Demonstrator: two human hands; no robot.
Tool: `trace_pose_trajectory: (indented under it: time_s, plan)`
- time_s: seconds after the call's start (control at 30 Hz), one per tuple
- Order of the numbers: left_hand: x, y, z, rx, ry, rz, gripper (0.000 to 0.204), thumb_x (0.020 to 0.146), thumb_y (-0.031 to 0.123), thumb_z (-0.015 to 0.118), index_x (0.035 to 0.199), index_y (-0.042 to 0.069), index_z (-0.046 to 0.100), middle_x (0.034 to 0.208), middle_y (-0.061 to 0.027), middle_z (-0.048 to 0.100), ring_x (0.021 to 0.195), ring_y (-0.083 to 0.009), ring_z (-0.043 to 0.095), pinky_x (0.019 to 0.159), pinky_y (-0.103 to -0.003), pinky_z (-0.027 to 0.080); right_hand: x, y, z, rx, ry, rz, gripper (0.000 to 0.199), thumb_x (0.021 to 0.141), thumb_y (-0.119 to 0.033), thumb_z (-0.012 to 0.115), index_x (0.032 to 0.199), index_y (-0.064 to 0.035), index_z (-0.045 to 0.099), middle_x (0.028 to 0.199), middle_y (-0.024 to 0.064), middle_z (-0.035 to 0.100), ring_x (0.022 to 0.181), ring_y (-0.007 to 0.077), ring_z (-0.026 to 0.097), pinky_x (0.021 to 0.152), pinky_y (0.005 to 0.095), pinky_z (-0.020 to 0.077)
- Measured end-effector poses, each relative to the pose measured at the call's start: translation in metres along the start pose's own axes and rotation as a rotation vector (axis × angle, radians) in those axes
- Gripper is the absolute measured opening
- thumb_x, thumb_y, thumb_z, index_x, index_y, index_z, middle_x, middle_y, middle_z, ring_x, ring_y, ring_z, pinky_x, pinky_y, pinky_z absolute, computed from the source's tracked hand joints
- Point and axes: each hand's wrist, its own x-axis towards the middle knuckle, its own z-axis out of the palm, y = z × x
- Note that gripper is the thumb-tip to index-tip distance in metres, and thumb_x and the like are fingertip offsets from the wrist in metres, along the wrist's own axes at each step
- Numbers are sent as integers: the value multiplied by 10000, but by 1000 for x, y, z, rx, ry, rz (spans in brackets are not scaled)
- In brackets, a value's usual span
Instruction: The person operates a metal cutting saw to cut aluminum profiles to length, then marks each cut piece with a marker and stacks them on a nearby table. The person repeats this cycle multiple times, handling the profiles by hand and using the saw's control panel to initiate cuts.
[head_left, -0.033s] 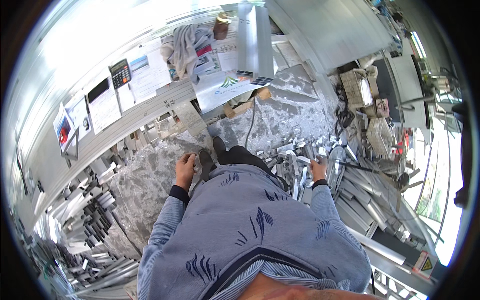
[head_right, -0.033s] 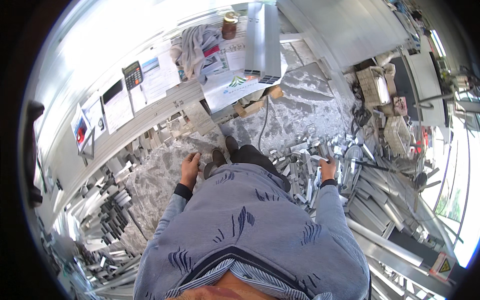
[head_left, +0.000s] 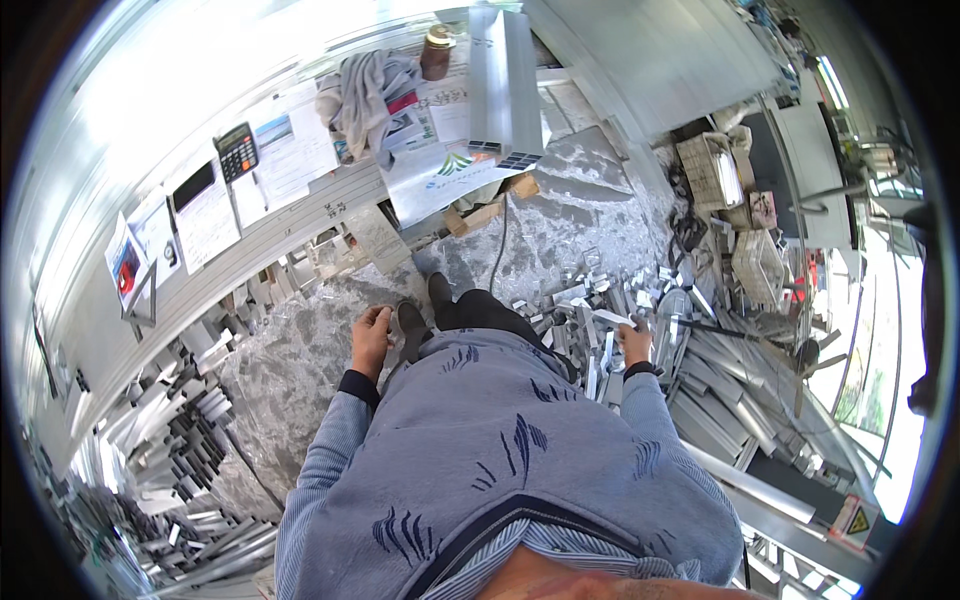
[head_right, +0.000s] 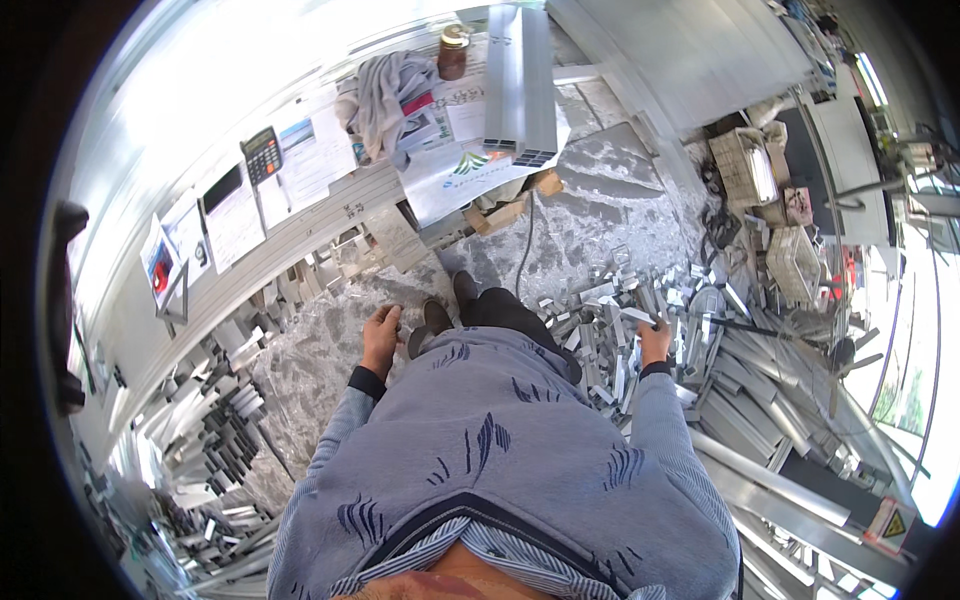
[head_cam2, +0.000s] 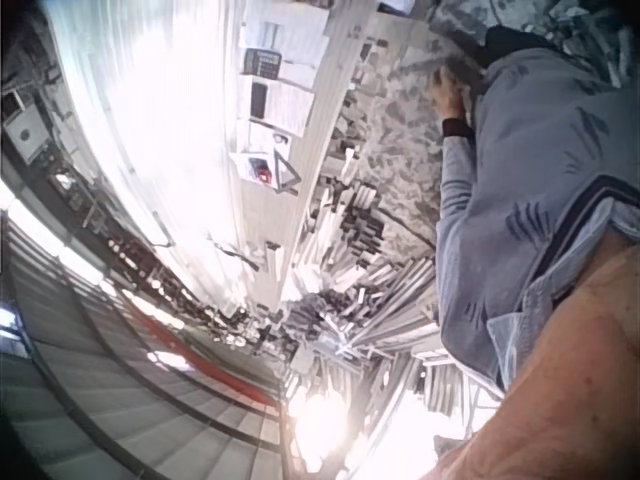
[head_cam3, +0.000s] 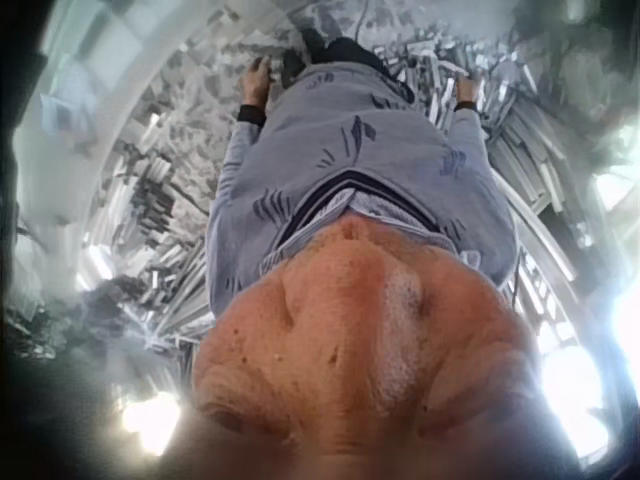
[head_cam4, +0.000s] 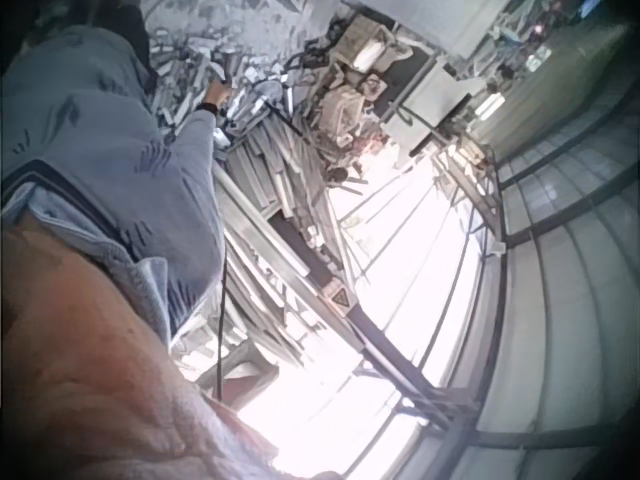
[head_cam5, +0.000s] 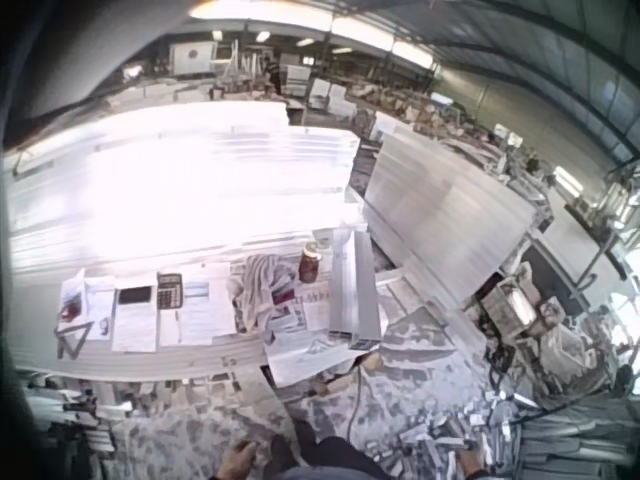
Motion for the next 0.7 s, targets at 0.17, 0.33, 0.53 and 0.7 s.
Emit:
trace_pose_trajectory:
  time_s: [0.17,0.33,0.53,0.7]
  plan:
    - [20,12,21,62,-63,46,309,1067,317,670,1191,48,755,889,-21,695,730,-89,629,540,-275,515,-52,62,-12,102,68,184,547,848,-84,760,1373,3,633,787,63,675,605,135,607,488,294,409]
    - [32,27,49,107,-33,38,332,1050,326,699,1198,34,754,947,-38,732,777,-100,654,550,-273,516,-53,80,7,169,56,205,605,838,-84,741,1414,48,611,763,68,659,577,139,596,484,293,414]
    - [45,57,101,341,-27,127,394,1003,344,757,1169,-13,752,953,-79,764,844,-140,687,696,-317,561,22,58,34,192,-35,133,618,825,-146,758,1405,32,640,765,67,672,576,131,577,509,310,414]
    - [69,107,210,593,26,249,509,932,401,815,1197,-27,743,1039,-198,800,986,-283,777,859,-385,591,112,31,14,130,-33,-11,526,839,-118,759,1340,24,685,783,62,696,656,131,619,591,304,463]
